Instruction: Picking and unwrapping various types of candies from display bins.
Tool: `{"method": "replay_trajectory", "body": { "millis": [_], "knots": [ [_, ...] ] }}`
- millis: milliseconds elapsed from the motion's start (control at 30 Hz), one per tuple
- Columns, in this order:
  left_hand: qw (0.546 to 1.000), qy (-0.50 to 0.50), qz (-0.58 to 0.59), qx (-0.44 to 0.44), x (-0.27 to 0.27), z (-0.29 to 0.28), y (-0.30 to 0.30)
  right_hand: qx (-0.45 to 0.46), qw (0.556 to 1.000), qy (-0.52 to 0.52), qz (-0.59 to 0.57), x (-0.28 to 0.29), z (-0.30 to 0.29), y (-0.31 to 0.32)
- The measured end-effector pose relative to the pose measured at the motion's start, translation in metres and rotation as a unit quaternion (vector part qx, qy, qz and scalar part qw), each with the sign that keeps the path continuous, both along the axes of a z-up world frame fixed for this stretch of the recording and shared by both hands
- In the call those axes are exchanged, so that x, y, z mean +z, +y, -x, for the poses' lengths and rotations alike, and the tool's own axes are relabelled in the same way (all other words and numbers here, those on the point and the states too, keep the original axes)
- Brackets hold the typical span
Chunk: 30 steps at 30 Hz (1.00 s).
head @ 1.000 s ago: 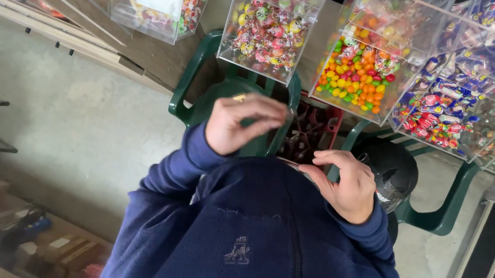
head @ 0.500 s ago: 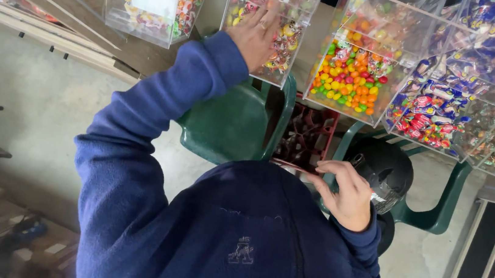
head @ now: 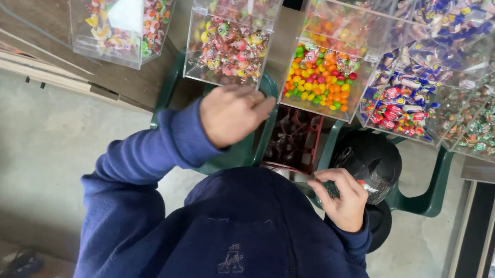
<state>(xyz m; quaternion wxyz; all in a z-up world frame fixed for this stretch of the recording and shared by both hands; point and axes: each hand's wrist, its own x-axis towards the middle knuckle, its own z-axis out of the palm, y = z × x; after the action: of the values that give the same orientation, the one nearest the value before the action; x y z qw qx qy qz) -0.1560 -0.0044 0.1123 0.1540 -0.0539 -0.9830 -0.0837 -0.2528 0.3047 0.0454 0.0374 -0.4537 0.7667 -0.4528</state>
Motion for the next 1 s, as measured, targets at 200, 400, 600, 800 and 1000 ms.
{"method": "replay_trajectory", "body": {
  "millis": [200,400,600,800,1000],
  "knots": [
    [0.987,0.047,0.156,0.003,-0.078,0.132,0.03,0.012,1.0,0.001,0.015,-0.002,-0.003,0.013],
    [0.98,-0.046,0.123,0.153,-0.185,0.224,0.027,-0.043,0.999,0.003,0.019,-0.003,-0.004,0.031],
    [0.972,-0.014,0.146,0.182,-0.179,0.226,0.031,-0.046,0.998,-0.02,0.022,-0.005,0.001,0.039],
    [0.965,0.024,0.17,0.2,-0.169,0.217,0.033,-0.032,0.999,-0.02,0.026,-0.002,-0.001,0.04],
    [0.984,0.072,0.121,0.112,-0.118,0.168,0.038,-0.038,0.998,-0.029,0.029,-0.009,0.002,0.041]
  ]
}}
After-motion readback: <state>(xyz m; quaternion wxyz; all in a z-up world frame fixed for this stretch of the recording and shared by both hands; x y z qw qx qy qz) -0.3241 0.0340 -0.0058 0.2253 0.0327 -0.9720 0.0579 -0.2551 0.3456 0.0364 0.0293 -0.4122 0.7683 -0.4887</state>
